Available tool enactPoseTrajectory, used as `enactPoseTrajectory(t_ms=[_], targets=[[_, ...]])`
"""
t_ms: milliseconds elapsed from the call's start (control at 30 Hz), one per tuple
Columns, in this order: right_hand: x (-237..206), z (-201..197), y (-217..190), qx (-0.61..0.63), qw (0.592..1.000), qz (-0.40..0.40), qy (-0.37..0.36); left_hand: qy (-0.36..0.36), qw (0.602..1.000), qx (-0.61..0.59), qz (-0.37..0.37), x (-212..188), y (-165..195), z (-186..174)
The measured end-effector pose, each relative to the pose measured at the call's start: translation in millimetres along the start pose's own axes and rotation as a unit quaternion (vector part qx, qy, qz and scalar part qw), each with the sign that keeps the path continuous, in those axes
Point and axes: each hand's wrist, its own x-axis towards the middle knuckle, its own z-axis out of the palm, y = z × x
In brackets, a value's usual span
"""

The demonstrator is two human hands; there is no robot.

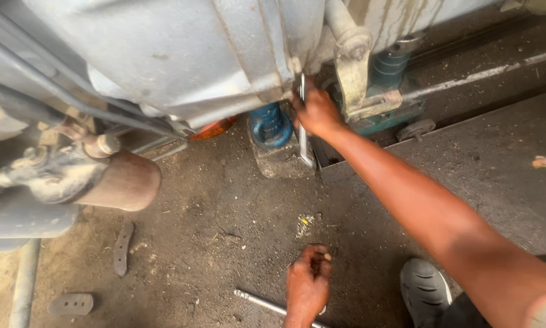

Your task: The person works under a vehicle using a wrench to loosen and tighten bolts on the undercarriage. They repeatedly reposition the wrench and adjust their grip while applying torque to fasteners near the transmission area.

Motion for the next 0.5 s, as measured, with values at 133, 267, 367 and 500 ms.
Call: enactPoseTrajectory(t_ms=[133, 267, 367, 500], targets=[[-11.4, -13.7, -17.9, -0.153, 0.988, -0.021, 0.009, -0.007, 0.999, -0.012, 0.036, 10.1, -2.2, 12.0], [-5.4, -33.1, -30.0, -0.085, 0.994, 0.009, -0.069, -0.011, 0.998, -0.007, 0.068, 12.8, 0.6, 22.3], [-7.7, -43.7, -33.1, 0.033, 0.992, 0.041, -0.116, -0.021, 0.999, -0.009, 0.04, 8.9, 4.7, 20.2], [-18.0, -42.3, -32.9, -0.024, 0.988, 0.069, -0.139, 0.026, 0.996, -0.023, 0.081, -1.7, 5.8, 6.3]])
